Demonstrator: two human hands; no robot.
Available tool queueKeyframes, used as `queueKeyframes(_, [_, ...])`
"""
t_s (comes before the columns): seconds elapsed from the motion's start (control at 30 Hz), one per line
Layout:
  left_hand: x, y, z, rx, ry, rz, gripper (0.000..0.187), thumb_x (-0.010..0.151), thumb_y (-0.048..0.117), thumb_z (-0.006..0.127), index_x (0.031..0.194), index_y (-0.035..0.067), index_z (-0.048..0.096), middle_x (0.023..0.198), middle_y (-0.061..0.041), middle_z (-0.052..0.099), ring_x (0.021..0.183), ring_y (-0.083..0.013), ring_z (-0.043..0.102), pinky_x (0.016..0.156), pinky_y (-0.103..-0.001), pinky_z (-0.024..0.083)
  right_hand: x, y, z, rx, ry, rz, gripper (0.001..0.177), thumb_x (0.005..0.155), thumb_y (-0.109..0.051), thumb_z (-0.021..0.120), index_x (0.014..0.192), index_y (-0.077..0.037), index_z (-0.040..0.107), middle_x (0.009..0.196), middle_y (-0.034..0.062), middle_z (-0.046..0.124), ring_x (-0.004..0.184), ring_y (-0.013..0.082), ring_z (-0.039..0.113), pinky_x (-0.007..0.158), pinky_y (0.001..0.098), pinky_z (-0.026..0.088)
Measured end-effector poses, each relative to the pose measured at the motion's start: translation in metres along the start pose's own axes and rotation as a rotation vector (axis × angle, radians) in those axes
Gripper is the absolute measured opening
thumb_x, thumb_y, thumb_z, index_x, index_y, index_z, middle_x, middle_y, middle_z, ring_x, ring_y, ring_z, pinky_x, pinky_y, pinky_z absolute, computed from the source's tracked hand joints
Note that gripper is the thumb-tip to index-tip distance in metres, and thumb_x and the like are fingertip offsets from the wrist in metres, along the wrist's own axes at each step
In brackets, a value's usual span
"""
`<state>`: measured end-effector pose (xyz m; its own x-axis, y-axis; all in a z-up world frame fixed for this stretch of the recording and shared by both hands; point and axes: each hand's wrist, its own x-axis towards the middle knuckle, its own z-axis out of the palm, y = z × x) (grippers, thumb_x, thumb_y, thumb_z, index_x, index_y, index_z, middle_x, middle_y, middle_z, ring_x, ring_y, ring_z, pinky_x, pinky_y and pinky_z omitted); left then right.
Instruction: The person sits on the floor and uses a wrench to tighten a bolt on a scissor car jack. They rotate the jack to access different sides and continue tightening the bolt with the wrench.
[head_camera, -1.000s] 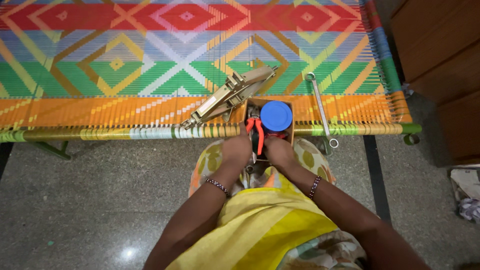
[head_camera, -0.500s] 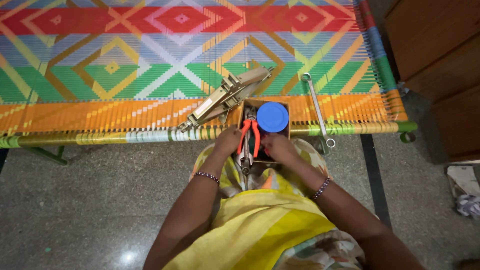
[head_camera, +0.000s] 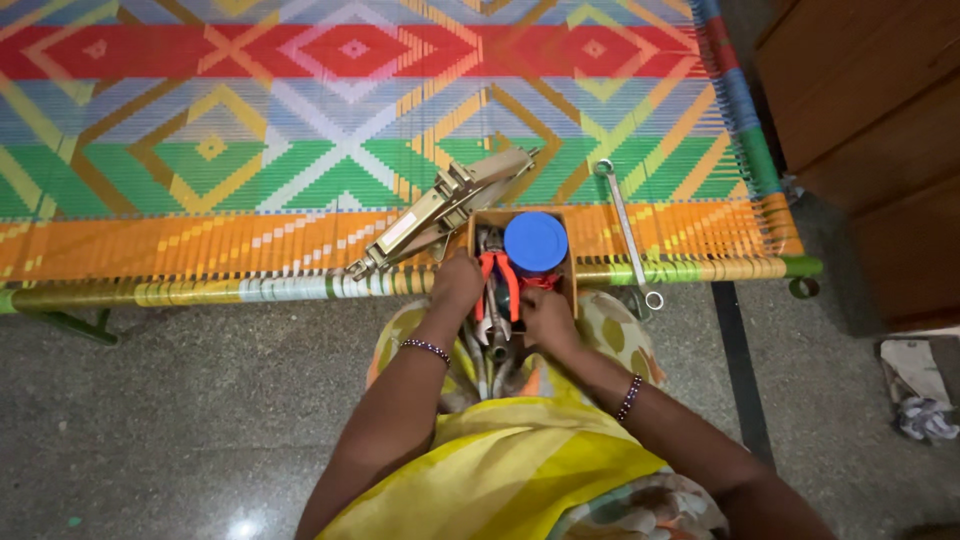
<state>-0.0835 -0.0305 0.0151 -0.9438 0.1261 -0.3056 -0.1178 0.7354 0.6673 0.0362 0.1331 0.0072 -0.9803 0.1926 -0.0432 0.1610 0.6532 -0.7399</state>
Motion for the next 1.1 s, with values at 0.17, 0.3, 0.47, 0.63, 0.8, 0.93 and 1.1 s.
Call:
queueKeyframes(0.17, [0.014,-0.014,0.012,-0.018,0.1,0.112,0.04,0.101,0.035,0.051,0.115,0.0,0.065,0.113,-0.029,0.07,0.108,-0.0471,0.065,0.097,-0.054,0.048,0.033,0.033,0.004,0.368,-0.217,0.201,0.016,0.095,-0.016,0.064,0.101,-0.007,0.075,0.075,0.0096,0.068,0.059,0.0168,0.062,0.053,0.0348,0.05])
queueKeyframes(0.3, [0.005,-0.015,0.017,-0.137,0.2,0.144,0.043,0.097,0.039,0.055,0.116,0.002,0.067,0.106,-0.027,0.072,0.102,-0.0463,0.068,0.089,-0.054,0.052,0.057,0.039,-0.011,0.351,-0.491,0.529,0.016,0.1,-0.017,0.054,0.108,-0.016,0.068,0.066,0.0081,0.065,0.044,0.0143,0.039,0.042,0.0335,0.03])
queueKeyframes(0.47, [-0.01,-0.004,0.021,-0.166,0.307,0.093,0.044,0.098,0.04,0.053,0.122,0.005,0.066,0.098,-0.027,0.071,0.094,-0.0474,0.068,0.084,-0.056,0.053,0.066,0.05,-0.016,0.372,-0.596,0.431,0.017,0.099,-0.015,0.052,0.105,-0.008,0.066,0.07,0.0079,0.063,0.047,0.0165,0.053,0.044,0.0339,0.04])
queueKeyframes(0.63, [-0.01,0.008,0.021,-0.144,0.324,0.036,0.043,0.099,0.042,0.052,0.116,0.007,0.069,0.095,-0.025,0.073,0.091,-0.0465,0.068,0.082,-0.057,0.052,0.071,0.068,-0.01,-0.154,-0.513,-0.078,0.021,0.089,-0.011,0.063,0.107,-0.005,0.073,0.087,0.0093,0.074,0.076,0.0192,0.07,0.071,0.036,0.054])
queueKeyframes(0.8, [-0.009,0.016,0.005,-0.219,0.293,0.113,0.041,0.097,0.042,0.053,0.113,0.007,0.07,0.094,-0.024,0.072,0.09,-0.0466,0.067,0.08,-0.055,0.052,0.069,0.058,-0.012,0.14,-0.38,0.071,0.029,0.094,-0.018,0.061,0.112,-0.003,0.077,0.094,0.0124,0.081,0.084,0.0196,0.075,0.082,0.0357,0.058])
queueKeyframes(0.93, [-0.013,0.019,-0.001,-0.251,0.237,0.12,0.042,0.097,0.042,0.051,0.11,0.007,0.071,0.099,-0.022,0.072,0.096,-0.0435,0.067,0.086,-0.053,0.051,0.065,0.022,-0.028,-0.06,-0.3,0.029,0.034,0.089,-0.025,0.07,0.119,-0.008,0.072,0.098,0.0147,0.077,0.089,0.0272,0.074,0.084,0.0403,0.056])
queueKeyframes(1.1, [-0.01,0.006,0.012,-0.242,0.295,0.206,0.05,0.098,0.044,0.053,0.125,0.004,0.066,0.119,-0.026,0.066,0.114,-0.0446,0.059,0.097,-0.051,0.046,0.044,-0.008,-0.042,-0.305,-0.262,0.093,0.05,0.094,-0.025,0.072,0.14,-0.013,0.058,0.108,0.021,0.072,0.099,0.0405,0.068,0.083,0.0483,0.051])
